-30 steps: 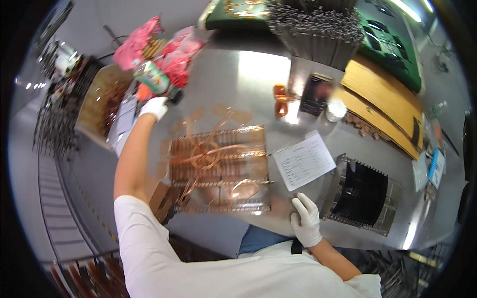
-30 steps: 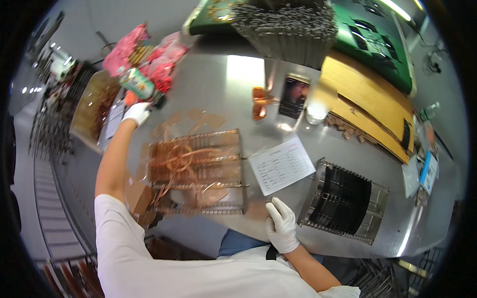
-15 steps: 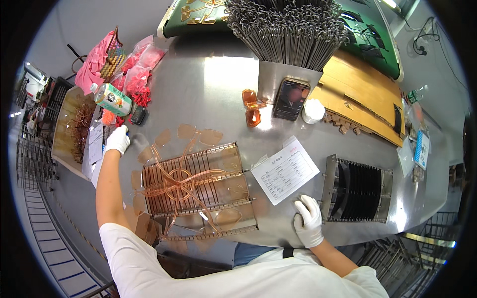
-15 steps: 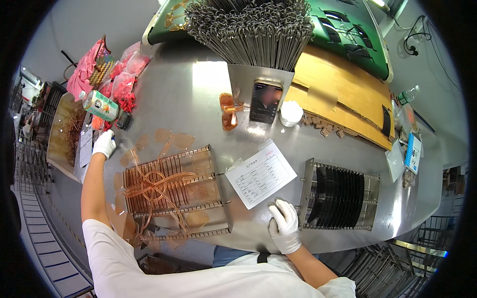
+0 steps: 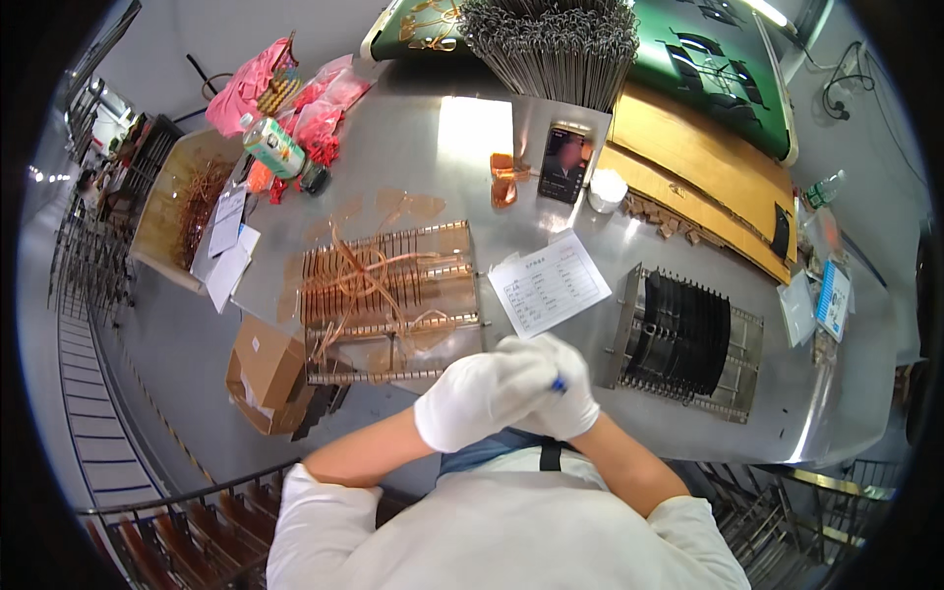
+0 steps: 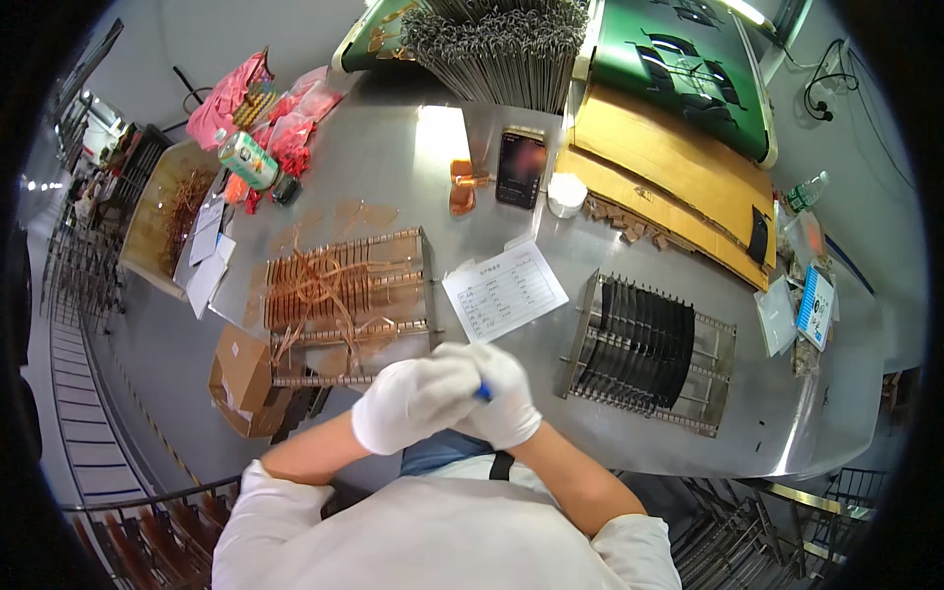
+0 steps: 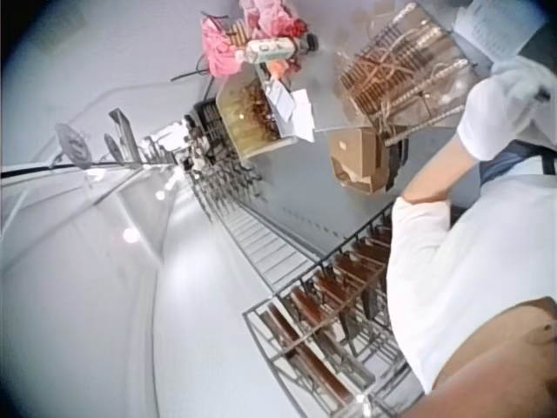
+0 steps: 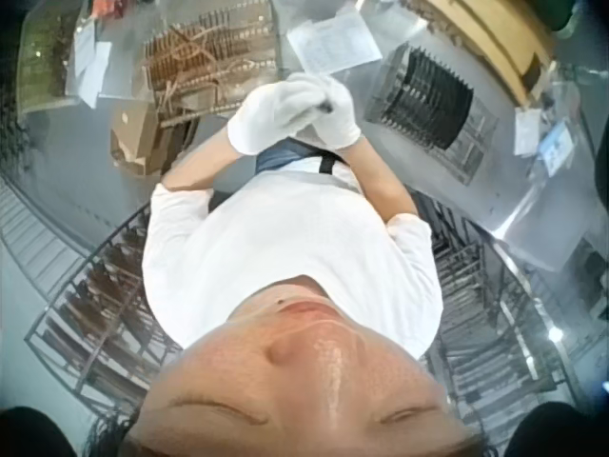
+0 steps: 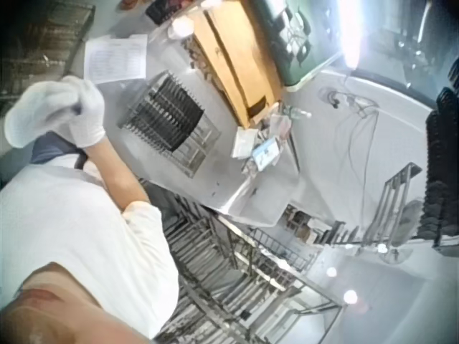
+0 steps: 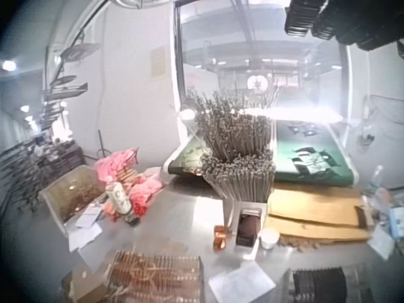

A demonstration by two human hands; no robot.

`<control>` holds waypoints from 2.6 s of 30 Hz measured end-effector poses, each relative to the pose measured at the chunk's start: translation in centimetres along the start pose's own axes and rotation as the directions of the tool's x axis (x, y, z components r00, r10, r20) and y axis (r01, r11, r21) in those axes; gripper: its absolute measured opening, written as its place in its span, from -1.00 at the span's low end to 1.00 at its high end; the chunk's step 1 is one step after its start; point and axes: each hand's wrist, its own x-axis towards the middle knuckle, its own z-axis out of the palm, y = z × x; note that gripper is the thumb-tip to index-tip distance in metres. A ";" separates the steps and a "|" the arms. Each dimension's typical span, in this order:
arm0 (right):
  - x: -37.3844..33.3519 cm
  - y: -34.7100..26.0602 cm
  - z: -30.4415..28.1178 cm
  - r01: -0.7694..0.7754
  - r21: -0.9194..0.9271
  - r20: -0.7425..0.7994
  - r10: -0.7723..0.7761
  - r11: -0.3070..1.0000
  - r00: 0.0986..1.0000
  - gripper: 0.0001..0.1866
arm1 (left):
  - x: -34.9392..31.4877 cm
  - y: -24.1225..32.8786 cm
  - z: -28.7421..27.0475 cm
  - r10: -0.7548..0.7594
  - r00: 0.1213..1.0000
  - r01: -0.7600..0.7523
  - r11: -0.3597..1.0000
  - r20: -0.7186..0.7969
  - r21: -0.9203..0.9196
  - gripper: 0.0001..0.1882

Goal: The person assembles sunglasses by inserting black plastic frames onto metal frames held in a rack. They handle multiple units one at a time, occasionally writing on a paper list. A coworker is visible nearby but not directly involved in the assembly.

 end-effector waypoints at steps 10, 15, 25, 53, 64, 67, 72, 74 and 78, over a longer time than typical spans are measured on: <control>-2.0 8.1 -0.6 -0.163 0.095 -0.437 0.188 0.982 0.880 -0.74 | -7.5 -3.5 6.7 -0.129 0.991 0.100 0.894 0.037 0.436 -0.63; 1.3 12.3 0.3 -0.265 -0.092 -0.461 0.194 0.960 0.866 -0.89 | -8.4 -5.0 6.1 -0.154 0.981 0.097 0.915 0.116 0.392 -0.70; 0.8 12.2 2.2 -0.456 0.140 -0.372 0.474 0.879 0.798 -0.88 | -8.0 -4.5 5.7 -0.253 0.938 0.325 0.880 -0.237 0.346 -0.57; 2.1 13.3 1.9 -0.172 -0.502 -0.295 0.019 0.847 0.955 -0.90 | -4.7 -7.2 8.4 -0.589 0.808 0.511 0.685 -0.017 0.519 -0.90; 2.3 13.5 1.9 -0.093 -0.507 -0.293 -0.070 0.857 0.953 -0.86 | -5.0 -7.7 8.2 -0.533 0.844 0.394 0.693 0.063 0.603 -0.92; 1.4 12.9 0.9 -0.021 -0.445 -0.286 -0.120 0.895 0.951 -0.83 | -5.1 -8.1 7.9 -0.507 0.857 0.354 0.707 0.090 0.612 -0.90; -3.0 10.7 0.1 -0.073 -0.123 -0.374 0.022 0.990 0.927 -0.85 | -4.5 -8.7 6.3 -0.540 0.841 0.485 0.738 -0.020 0.469 -0.87; -3.0 10.4 -0.2 -0.034 -0.196 -0.293 -0.026 0.980 0.956 -0.85 | -4.4 -8.7 5.9 -0.524 0.846 0.512 0.748 -0.098 0.422 -0.83; -2.1 11.6 0.3 -0.028 -0.302 -0.302 -0.068 0.953 0.951 -0.83 | -3.8 -8.4 5.2 -0.540 0.826 0.562 0.761 -0.162 0.324 -0.78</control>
